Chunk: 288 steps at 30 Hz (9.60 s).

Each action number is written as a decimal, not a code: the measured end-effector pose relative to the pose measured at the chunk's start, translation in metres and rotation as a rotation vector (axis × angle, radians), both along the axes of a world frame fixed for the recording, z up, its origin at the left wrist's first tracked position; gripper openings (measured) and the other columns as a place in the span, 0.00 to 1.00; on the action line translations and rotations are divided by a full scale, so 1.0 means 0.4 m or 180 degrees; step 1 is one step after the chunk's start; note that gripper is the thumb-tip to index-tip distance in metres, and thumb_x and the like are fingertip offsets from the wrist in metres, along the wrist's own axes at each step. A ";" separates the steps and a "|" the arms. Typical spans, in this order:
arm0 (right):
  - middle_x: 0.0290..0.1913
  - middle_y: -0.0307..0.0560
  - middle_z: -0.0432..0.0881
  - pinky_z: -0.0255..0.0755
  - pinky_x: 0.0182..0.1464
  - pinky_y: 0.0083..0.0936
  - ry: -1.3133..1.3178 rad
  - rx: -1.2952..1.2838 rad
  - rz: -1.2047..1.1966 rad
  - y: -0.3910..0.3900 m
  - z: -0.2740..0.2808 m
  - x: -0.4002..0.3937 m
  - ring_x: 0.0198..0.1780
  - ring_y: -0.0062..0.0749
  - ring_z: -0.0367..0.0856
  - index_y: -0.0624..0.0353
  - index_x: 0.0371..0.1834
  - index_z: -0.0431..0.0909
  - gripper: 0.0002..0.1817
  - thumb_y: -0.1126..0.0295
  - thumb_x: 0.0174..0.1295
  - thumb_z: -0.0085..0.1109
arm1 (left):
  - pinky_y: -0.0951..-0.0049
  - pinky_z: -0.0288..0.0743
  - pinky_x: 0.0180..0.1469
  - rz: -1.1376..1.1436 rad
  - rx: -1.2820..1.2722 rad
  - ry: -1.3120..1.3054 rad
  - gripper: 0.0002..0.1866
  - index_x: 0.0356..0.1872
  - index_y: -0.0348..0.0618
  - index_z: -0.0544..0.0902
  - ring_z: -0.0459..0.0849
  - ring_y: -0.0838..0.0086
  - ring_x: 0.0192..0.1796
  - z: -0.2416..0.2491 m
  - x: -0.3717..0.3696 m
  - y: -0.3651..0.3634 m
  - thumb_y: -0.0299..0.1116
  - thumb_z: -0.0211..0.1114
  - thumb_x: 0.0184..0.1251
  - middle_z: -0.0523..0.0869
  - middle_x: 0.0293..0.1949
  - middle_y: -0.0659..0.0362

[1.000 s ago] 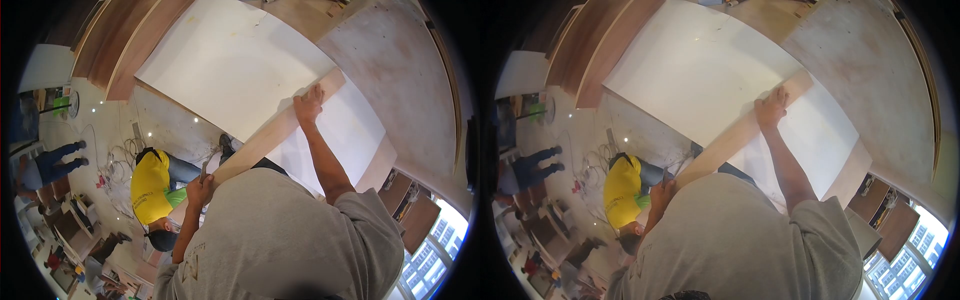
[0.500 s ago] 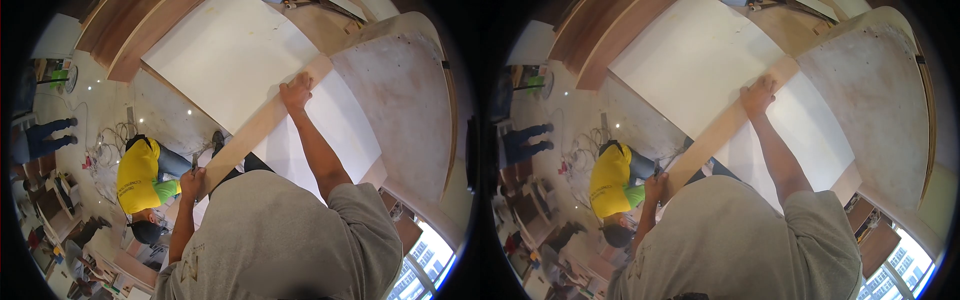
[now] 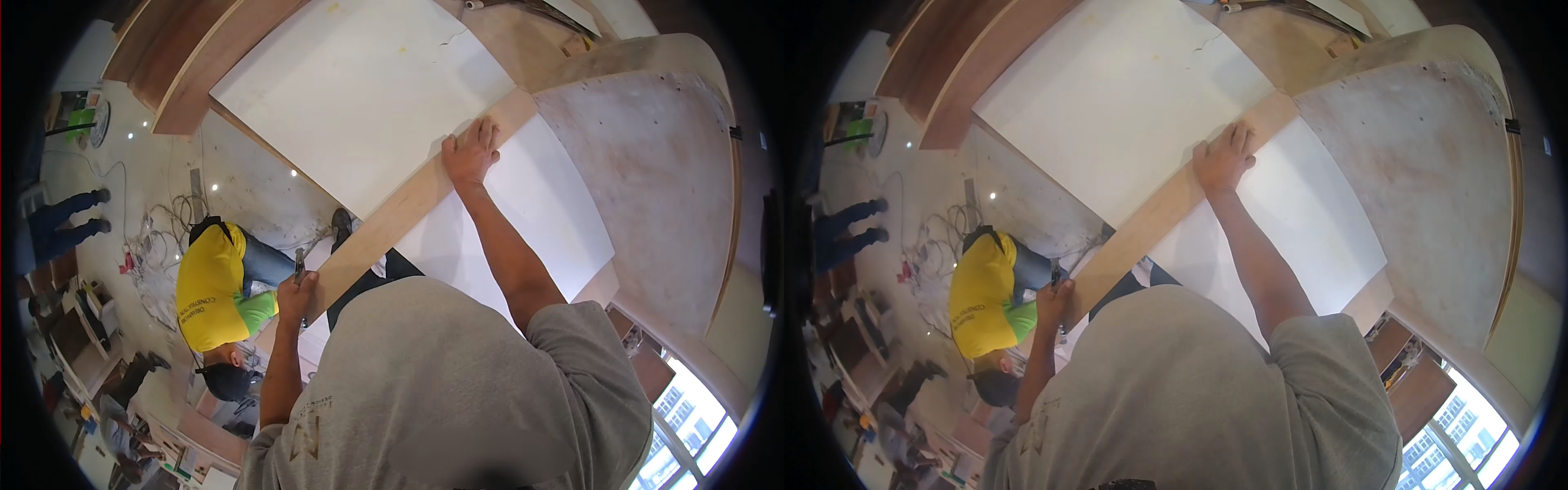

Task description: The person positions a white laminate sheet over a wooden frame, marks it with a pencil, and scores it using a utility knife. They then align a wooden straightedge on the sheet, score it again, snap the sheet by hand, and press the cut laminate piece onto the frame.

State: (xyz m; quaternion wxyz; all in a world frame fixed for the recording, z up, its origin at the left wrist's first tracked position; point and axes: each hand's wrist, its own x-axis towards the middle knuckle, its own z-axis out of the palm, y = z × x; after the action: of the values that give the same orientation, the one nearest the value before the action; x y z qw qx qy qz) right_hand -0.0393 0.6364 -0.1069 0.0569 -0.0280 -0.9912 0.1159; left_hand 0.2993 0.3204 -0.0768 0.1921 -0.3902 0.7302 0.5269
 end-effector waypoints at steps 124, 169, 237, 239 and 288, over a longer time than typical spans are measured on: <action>0.71 0.49 0.70 0.66 0.56 0.61 0.0661 0.0339 0.0179 0.041 -0.046 -0.001 0.76 0.48 0.61 0.62 0.62 0.77 0.23 0.60 0.68 0.49 | 0.60 0.77 0.40 -0.0497 -0.0203 0.0080 0.27 0.40 0.39 0.87 0.87 0.54 0.34 0.007 0.062 0.065 0.57 0.62 0.67 0.86 0.29 0.43; 0.75 0.52 0.61 0.60 0.66 0.54 0.0044 0.0588 -0.0798 0.012 0.012 -0.044 0.75 0.59 0.56 0.56 0.72 0.64 0.31 0.61 0.66 0.52 | 0.52 0.80 0.39 -0.2556 -0.1355 0.1715 0.32 0.76 0.44 0.61 0.87 0.52 0.37 0.080 -0.687 0.341 0.36 0.56 0.74 0.86 0.35 0.44; 0.81 0.53 0.51 0.44 0.76 0.62 -0.0039 0.0082 -0.0675 0.040 -0.033 -0.037 0.77 0.68 0.50 0.59 0.77 0.58 0.33 0.53 0.73 0.41 | 0.57 0.73 0.26 -0.3955 -0.1178 0.1084 0.34 0.77 0.48 0.60 0.82 0.57 0.23 0.074 -0.554 0.279 0.32 0.57 0.69 0.82 0.22 0.53; 0.81 0.53 0.51 0.44 0.76 0.62 0.0048 -0.0006 -0.0679 0.031 -0.023 -0.037 0.77 0.68 0.50 0.59 0.76 0.59 0.33 0.52 0.72 0.43 | 0.57 0.73 0.27 -0.3904 -0.1261 0.1158 0.34 0.76 0.48 0.61 0.82 0.58 0.23 0.073 -0.534 0.267 0.32 0.57 0.69 0.82 0.22 0.53; 0.80 0.54 0.53 0.48 0.76 0.61 0.0071 0.0212 -0.0696 0.043 -0.038 -0.038 0.77 0.66 0.52 0.61 0.76 0.58 0.42 0.44 0.66 0.52 | 0.55 0.76 0.24 -0.3557 -0.1321 0.1009 0.40 0.78 0.56 0.58 0.83 0.56 0.22 0.155 -0.209 0.086 0.35 0.62 0.64 0.82 0.25 0.50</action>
State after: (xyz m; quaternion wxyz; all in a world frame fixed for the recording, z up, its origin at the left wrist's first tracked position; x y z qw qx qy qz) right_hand -0.0546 0.6537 -0.1220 0.0811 -0.1327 -0.9849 0.0762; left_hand 0.2157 0.3547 -0.0147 0.2483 0.1052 0.9313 0.2450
